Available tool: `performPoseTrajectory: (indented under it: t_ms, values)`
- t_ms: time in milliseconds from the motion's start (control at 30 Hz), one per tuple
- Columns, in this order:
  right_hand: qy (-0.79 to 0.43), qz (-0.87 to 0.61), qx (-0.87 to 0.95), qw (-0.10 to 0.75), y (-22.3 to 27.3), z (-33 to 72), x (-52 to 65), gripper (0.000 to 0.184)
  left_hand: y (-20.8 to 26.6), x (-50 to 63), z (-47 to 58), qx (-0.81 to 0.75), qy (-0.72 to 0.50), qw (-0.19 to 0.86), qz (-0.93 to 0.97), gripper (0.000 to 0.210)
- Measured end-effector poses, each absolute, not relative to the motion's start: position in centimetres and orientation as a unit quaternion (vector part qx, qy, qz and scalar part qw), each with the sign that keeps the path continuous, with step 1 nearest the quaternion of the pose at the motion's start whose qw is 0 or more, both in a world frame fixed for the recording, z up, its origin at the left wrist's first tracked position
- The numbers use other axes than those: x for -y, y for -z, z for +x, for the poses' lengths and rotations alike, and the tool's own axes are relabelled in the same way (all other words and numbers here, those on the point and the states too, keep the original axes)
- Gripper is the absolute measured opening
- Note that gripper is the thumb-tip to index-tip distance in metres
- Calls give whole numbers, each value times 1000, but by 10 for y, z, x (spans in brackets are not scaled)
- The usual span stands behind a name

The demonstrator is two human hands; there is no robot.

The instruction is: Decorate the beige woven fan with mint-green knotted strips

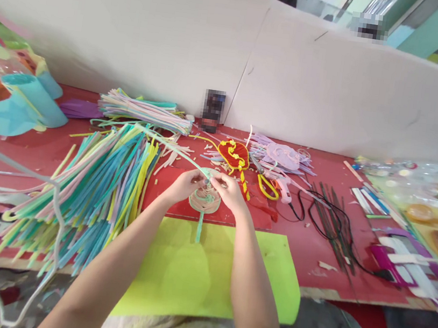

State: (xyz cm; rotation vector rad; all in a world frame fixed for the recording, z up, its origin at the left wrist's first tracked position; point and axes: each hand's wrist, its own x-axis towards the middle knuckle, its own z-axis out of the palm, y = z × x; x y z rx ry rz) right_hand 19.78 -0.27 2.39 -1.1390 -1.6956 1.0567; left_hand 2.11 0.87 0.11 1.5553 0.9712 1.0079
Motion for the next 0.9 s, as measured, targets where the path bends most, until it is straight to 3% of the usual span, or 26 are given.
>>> performPoseTrajectory:
  t_ms: [167, 433, 633, 900]
  values:
    - [-464, -416, 704, 341, -32, 210, 4, 24, -1, -7, 20, -339, -384, 558, 653, 17]
    - [-405, -446, 683, 413, -30, 201, 3, 18, 0, -5, 25, -326, -411, 559, 643, 20]
    - [-352, -477, 641, 488, -22, 179, 6, 20, -4, -4, 31, -380, -492, 464, 631, 18]
    - [-252, -529, 626, 514, -13, 159, 13, 21, -4, 0, 38, -411, -524, 446, 598, 15]
